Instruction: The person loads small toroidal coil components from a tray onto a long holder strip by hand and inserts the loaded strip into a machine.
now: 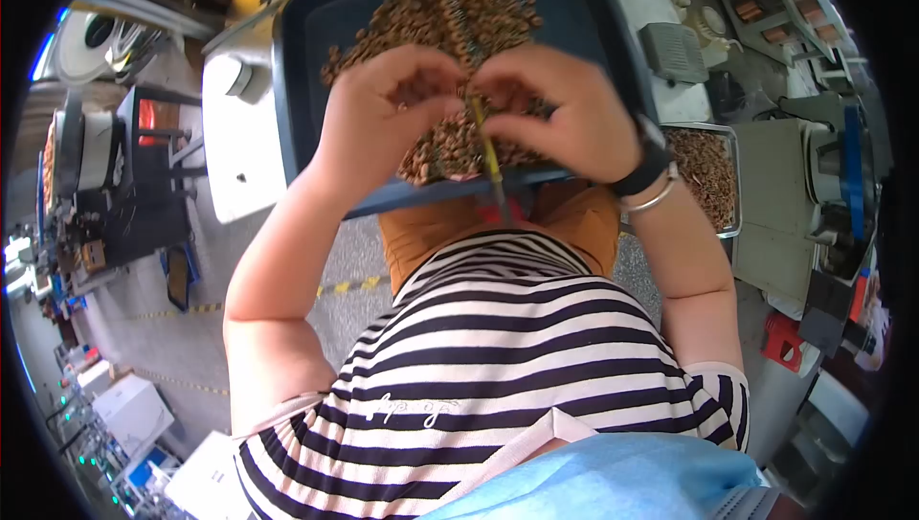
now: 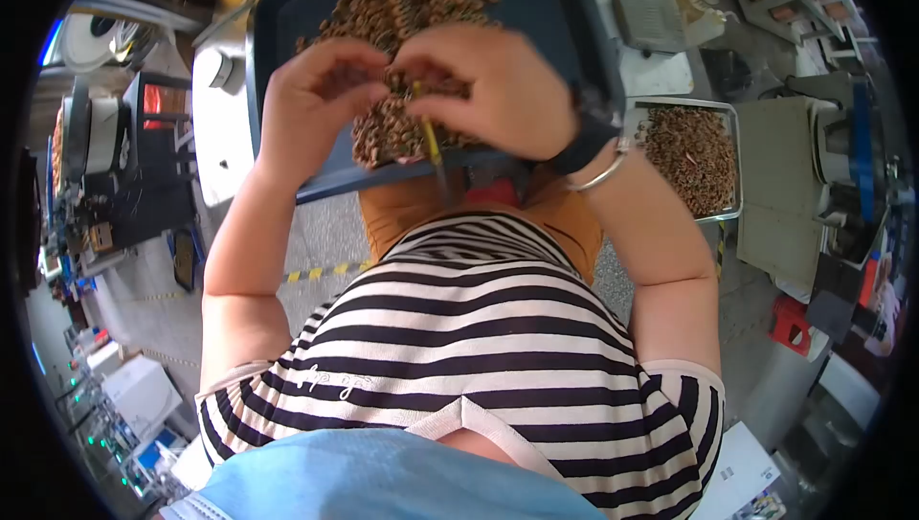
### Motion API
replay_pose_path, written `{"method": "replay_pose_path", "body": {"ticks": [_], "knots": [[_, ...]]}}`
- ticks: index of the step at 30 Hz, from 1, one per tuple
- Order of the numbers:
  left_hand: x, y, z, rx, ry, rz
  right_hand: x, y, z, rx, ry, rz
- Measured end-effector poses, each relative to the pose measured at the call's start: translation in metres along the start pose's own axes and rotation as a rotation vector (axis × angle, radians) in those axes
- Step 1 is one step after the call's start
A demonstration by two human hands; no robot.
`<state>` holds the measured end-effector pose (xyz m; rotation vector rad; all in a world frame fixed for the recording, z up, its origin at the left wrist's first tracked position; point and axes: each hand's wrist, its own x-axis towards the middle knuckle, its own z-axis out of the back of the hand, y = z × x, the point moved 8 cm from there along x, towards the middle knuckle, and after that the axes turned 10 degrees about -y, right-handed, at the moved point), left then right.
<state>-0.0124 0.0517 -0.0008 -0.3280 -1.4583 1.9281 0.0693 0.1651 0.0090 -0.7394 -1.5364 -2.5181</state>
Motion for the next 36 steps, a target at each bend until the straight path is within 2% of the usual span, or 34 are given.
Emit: {"method": "replay_pose_path", "body": {"ticks": [1,3,4,5,6,7,8,11,14,19,22,24,27,29,30,32,33,34,36], "knots": [[-0.001,0.008,-0.006,-0.069,0.053,0.137,0.0,0.006,-0.006,-0.115,0.066,0.072],[-0.004,0.011,-0.014,-0.157,0.054,0.119,-0.002,0.017,-0.001,-0.166,-0.019,0.199],[-0.005,0.016,-0.016,-0.144,0.08,0.169,-0.002,0.016,0.003,-0.142,-0.013,0.15],[-0.004,0.002,-0.017,-0.01,0.063,0.004,-0.004,0.007,0.005,-0.17,0.016,0.103],[-0.004,-0.011,-0.019,0.222,0.101,-0.075,-0.01,-0.008,0.0,-0.143,0.03,0.076],[-0.007,-0.025,-0.021,0.403,0.096,-0.393,-0.013,-0.014,-0.004,-0.125,0.115,0.061],[-0.01,-0.031,-0.027,0.554,0.113,-0.474,-0.017,-0.021,-0.007,-0.138,0.14,0.035],[-0.017,-0.018,-0.037,0.642,0.23,-0.514,-0.02,-0.025,-0.013,-0.081,0.088,0.02],[-0.015,-0.016,-0.039,0.637,0.211,-0.574,-0.016,-0.021,-0.008,-0.091,0.056,0.044],[-0.014,-0.006,-0.039,0.562,0.205,-0.58,-0.014,-0.016,-0.004,-0.095,0.032,0.076],[-0.011,-0.002,-0.04,0.549,0.207,-0.536,-0.012,-0.024,-0.009,-0.144,0.083,-0.021],[-0.011,0.001,-0.04,0.55,0.211,-0.514,-0.012,-0.022,-0.008,-0.257,0.014,0.072],[-0.011,-0.004,-0.041,0.534,0.191,-0.504,-0.012,-0.019,-0.009,-0.3,0.032,0.148],[-0.01,-0.02,-0.041,0.468,0.145,-0.495,-0.011,-0.015,0.009,-0.234,-0.048,0.151],[-0.005,-0.021,-0.033,0.552,0.096,-0.519,-0.009,-0.023,0.02,-0.252,-0.1,0.112],[0.008,-0.025,-0.009,0.542,-0.079,-0.388,-0.006,-0.037,0.046,-0.379,-0.171,-0.014],[0.019,-0.01,0.004,0.533,-0.045,-0.339,-0.003,-0.054,0.05,-0.533,-0.128,-0.082],[0.028,0.002,0.014,0.63,-0.004,-0.327,-0.005,-0.061,0.051,-0.536,-0.128,-0.079],[0.046,0.027,0.03,0.784,0.025,-0.326,-0.008,-0.075,0.049,-0.863,-0.051,-0.103]]}}
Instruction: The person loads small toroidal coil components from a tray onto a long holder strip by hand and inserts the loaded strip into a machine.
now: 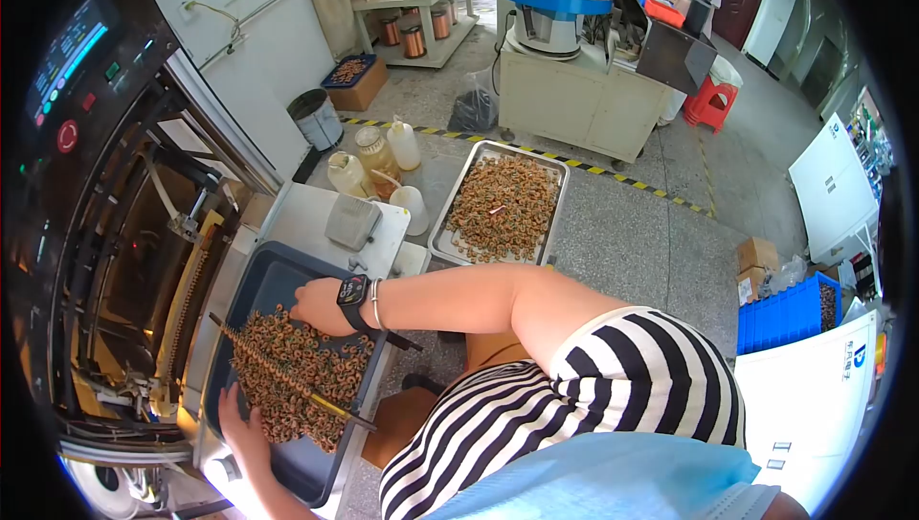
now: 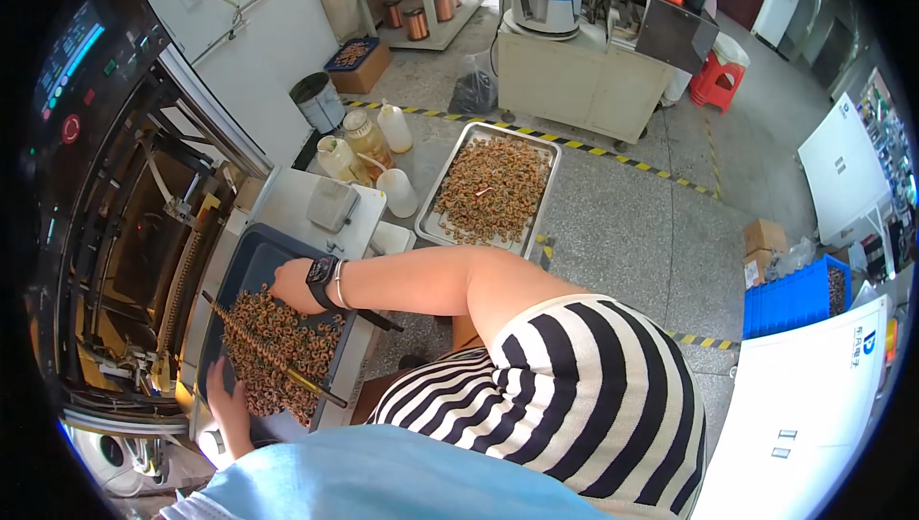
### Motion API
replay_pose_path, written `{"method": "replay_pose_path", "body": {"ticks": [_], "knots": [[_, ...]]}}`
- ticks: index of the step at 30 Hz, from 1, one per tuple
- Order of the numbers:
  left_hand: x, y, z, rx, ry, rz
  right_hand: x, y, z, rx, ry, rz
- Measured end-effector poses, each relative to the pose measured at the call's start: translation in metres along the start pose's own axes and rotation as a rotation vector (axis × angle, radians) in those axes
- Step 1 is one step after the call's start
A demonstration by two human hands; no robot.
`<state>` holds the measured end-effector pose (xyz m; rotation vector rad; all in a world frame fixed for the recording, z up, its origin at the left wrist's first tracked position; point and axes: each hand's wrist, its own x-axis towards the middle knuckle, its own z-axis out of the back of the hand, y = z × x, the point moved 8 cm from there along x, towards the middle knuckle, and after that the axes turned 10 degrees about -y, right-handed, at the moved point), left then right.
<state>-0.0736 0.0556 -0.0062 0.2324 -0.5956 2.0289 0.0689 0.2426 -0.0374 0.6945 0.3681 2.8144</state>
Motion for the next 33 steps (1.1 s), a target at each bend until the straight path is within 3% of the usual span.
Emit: {"method": "replay_pose_path", "body": {"ticks": [2,6,9,11,15,21,23,28,33], "knots": [[0.002,0.041,-0.033,-0.014,0.213,0.047,0.0,0.004,-0.012,-0.002,0.159,0.017],[0.006,0.035,-0.033,-0.013,0.011,-0.017,0.007,-0.007,-0.035,-0.019,0.258,-0.018],[0.006,0.042,-0.033,-0.122,0.008,0.065,0.003,-0.016,-0.034,0.105,0.251,-0.055],[0.004,0.042,-0.033,-0.148,0.011,0.071,0.004,-0.015,-0.021,0.226,0.132,-0.143],[0.004,0.046,-0.031,-0.197,0.002,0.091,0.004,-0.002,-0.029,0.193,0.299,-0.003],[0.001,0.077,-0.039,-0.421,0.056,0.238,0.0,-0.001,-0.037,0.117,0.367,-0.001],[0.001,0.07,-0.032,-0.578,-0.019,0.237,0.0,-0.002,-0.043,0.131,0.364,-0.02],[-0.002,0.077,-0.03,-0.523,-0.035,0.25,0.003,-0.005,-0.037,0.195,0.266,-0.046],[-0.002,0.084,-0.025,-0.556,-0.148,0.341,0.006,-0.012,0.002,0.452,-0.065,-0.152]]}}
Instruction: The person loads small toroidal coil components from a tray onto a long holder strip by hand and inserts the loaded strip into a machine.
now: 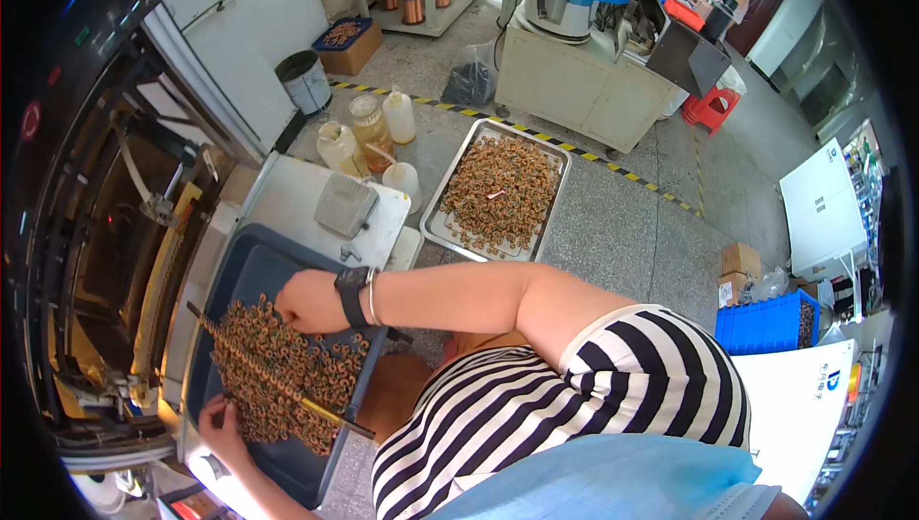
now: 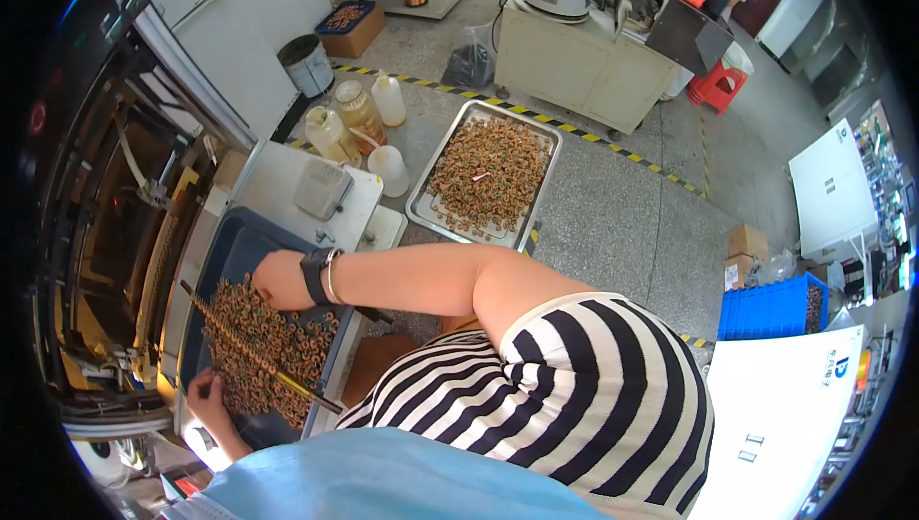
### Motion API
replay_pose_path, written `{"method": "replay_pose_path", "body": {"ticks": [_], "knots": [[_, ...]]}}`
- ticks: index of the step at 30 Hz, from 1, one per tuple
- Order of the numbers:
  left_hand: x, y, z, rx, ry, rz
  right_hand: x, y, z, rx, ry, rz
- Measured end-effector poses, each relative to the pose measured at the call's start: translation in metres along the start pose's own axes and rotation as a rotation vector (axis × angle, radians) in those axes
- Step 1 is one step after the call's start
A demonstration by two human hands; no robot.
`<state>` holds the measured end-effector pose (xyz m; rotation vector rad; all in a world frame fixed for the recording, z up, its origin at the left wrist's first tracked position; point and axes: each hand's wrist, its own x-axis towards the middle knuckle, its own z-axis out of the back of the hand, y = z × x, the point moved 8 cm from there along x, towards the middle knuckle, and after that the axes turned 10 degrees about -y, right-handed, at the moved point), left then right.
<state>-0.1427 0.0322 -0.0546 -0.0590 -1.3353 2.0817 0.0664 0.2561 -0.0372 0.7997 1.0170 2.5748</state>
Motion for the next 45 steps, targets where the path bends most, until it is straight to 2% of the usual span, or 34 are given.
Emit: {"method": "replay_pose_path", "body": {"ticks": [3,5,6,7,8,10,11,12,13,15,16,19,20,22,24,26,28,30,33,36,38,41,42,44,45], "knots": [[0.0,-0.011,-0.005,0.129,0.051,-0.081,0.001,0.015,0.024,0.142,-0.17,0.14],[-0.001,-0.015,-0.007,0.127,0.017,-0.143,0.0,0.008,0.022,0.149,-0.135,0.079],[-0.003,-0.015,-0.01,-0.008,-0.015,-0.144,-0.002,0.007,0.022,0.218,-0.162,0.053],[-0.008,-0.032,-0.016,0.037,0.024,-0.051,-0.003,0.006,0.019,0.188,-0.132,0.023],[-0.012,-0.051,-0.016,0.153,0.041,-0.242,-0.007,0.007,0.015,0.277,-0.062,-0.027],[-0.017,-0.071,-0.015,0.254,0.019,-0.304,-0.017,0.021,0.012,0.287,0.064,-0.079],[-0.023,-0.085,-0.017,0.19,0.038,-0.29,-0.024,0.027,0.006,0.421,0.136,-0.173],[-0.025,-0.084,-0.019,0.112,0.066,-0.22,-0.028,0.03,0.001,0.394,0.134,-0.128],[-0.029,-0.093,-0.021,0.167,0.086,-0.251,-0.034,0.037,-0.003,0.432,0.222,-0.215],[-0.039,-0.111,-0.026,0.158,0.087,-0.384,-0.041,0.048,-0.006,0.473,0.194,-0.21],[-0.044,-0.117,-0.028,0.139,0.107,-0.421,-0.046,0.051,-0.011,0.526,0.228,-0.3],[-0.061,-0.125,-0.037,0.173,0.222,-0.44,-0.053,0.066,-0.022,0.504,0.288,-0.282],[-0.068,-0.13,-0.039,0.167,0.227,-0.535,-0.052,0.069,-0.025,0.458,0.321,-0.275],[-0.077,-0.125,-0.044,0.107,0.267,-0.436,-0.052,0.07,-0.03,0.393,0.306,-0.225],[-0.083,-0.133,-0.047,0.13,0.284,-0.484,-0.051,0.07,-0.03,0.33,0.288,-0.18],[-0.092,-0.143,-0.048,0.117,0.286,-0.607,-0.051,0.071,-0.028,0.317,0.291,-0.167],[-0.094,-0.143,-0.052,0.16,0.325,-0.62,-0.051,0.072,-0.028,0.308,0.288,-0.165],[-0.105,-0.149,-0.059,0.321,0.393,-0.861,-0.051,0.073,-0.028,0.302,0.276,-0.159],[-0.115,-0.146,-0.065,0.419,0.365,-0.903,-0.052,0.07,-0.028,0.313,0.234,-0.158],[-0.118,-0.143,-0.067,0.434,0.388,-0.892,-0.05,0.069,-0.031,0.231,0.188,-0.093],[-0.115,-0.142,-0.065,0.374,0.391,-0.845,-0.047,0.082,-0.022,0.136,0.053,0.15],[-0.103,-0.144,-0.056,0.275,0.342,-0.744,-0.044,0.081,-0.012,0.152,0.048,0.187],[-0.098,-0.145,-0.052,0.24,0.292,-0.694,-0.044,0.083,-0.009,0.151,0.048,0.185],[-0.095,-0.147,-0.048,0.192,0.222,-0.631,-0.047,0.071,-0.006,0.271,0.08,-0.108],[-0.089,-0.136,-0.049,0.002,0.292,-0.31,-0.049,0.078,-0.007,0.323,0.083,-0.051]]}}
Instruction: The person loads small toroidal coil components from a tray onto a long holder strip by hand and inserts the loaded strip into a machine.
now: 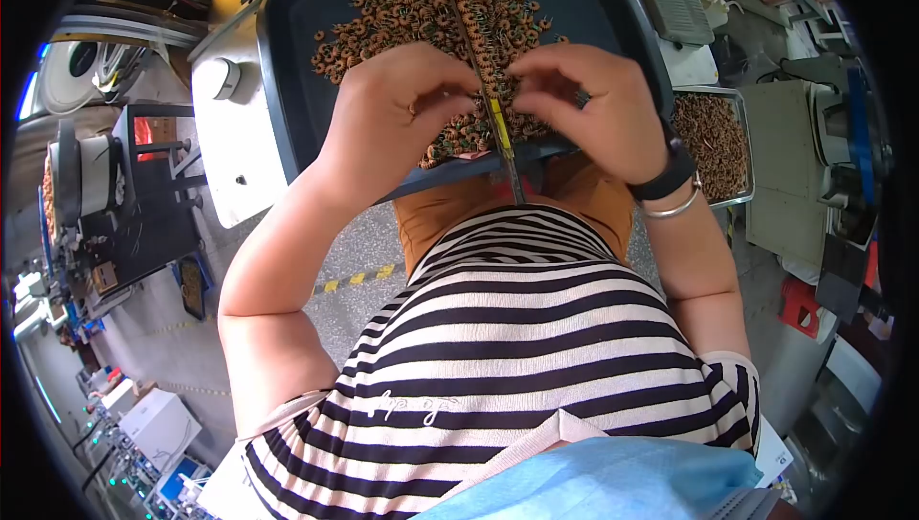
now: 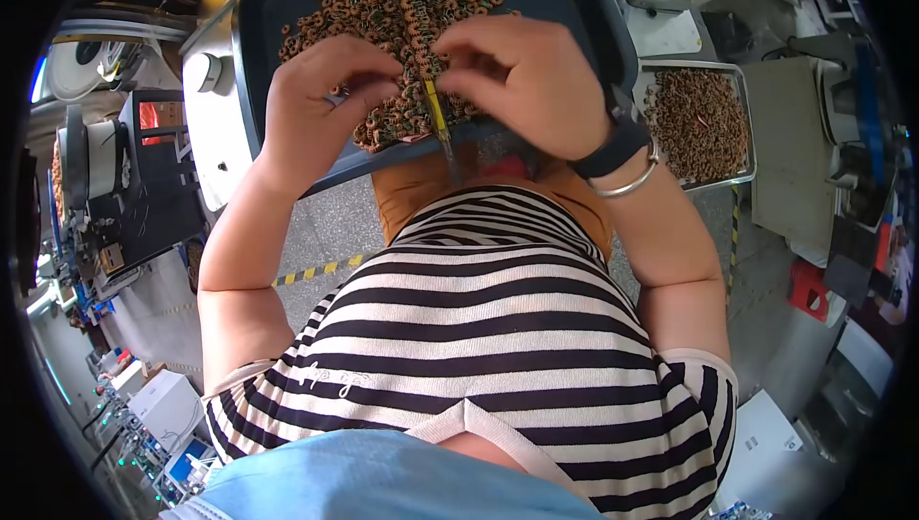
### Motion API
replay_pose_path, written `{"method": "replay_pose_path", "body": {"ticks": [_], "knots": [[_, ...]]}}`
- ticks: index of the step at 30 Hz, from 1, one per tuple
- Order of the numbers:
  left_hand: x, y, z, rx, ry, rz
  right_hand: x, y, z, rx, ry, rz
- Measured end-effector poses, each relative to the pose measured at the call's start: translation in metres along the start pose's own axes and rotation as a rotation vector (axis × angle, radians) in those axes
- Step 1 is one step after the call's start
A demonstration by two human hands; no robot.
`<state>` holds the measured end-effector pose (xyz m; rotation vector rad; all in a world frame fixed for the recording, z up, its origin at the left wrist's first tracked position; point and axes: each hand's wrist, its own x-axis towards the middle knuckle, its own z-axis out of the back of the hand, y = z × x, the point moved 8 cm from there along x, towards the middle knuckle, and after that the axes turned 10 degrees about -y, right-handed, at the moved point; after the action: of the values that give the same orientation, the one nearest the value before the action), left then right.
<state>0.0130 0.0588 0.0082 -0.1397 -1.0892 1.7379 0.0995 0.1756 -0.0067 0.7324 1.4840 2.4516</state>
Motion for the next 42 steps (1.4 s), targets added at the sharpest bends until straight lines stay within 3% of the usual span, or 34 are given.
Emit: {"method": "replay_pose_path", "body": {"ticks": [1,6,8,9,11,13,18,19,21,26,29,32,38,42], "knots": [[-0.002,0.014,-0.005,-0.239,0.03,0.287,-0.002,0.008,-0.005,0.021,0.026,0.049],[-0.01,0.027,-0.025,-0.589,0.127,0.454,-0.008,0.023,-0.009,-0.14,0.035,0.318],[-0.001,-0.005,-0.013,-0.01,0.068,-0.081,-0.008,0.014,-0.008,-0.166,0.078,0.3],[-0.002,-0.006,-0.015,-0.01,0.07,-0.077,-0.009,0.01,-0.01,-0.197,0.122,0.283],[-0.005,-0.027,-0.016,0.369,-0.009,-0.377,-0.013,0.005,-0.014,-0.236,0.125,0.273],[-0.009,-0.021,-0.022,0.358,0.015,-0.361,-0.014,0.006,-0.016,-0.275,0.126,0.264],[-0.012,-0.013,-0.028,0.34,0.045,-0.352,-0.013,-0.003,-0.015,-0.064,0.158,-0.023],[-0.013,-0.014,-0.028,0.343,0.048,-0.351,-0.012,-0.005,-0.015,-0.068,0.156,-0.022],[-0.013,-0.014,-0.029,0.341,0.05,-0.357,-0.011,0.0,-0.016,-0.147,0.117,0.193],[-0.014,-0.012,-0.029,0.335,0.053,-0.332,-0.009,0.003,-0.014,-0.191,0.01,0.264],[-0.012,-0.008,-0.027,0.301,0.123,-0.262,-0.006,0.005,-0.009,-0.147,0.07,0.322],[0.011,-0.015,0.007,0.409,-0.034,-0.082,0.011,-0.005,0.014,-0.181,0.027,0.224],[0.031,0.097,0.041,0.668,0.014,0.046,0.045,-0.048,0.017,-0.612,0.047,0.332],[0.035,0.105,0.033,0.531,-0.033,0.045,0.047,-0.069,0.006,-0.68,0.088,0.248]]}}
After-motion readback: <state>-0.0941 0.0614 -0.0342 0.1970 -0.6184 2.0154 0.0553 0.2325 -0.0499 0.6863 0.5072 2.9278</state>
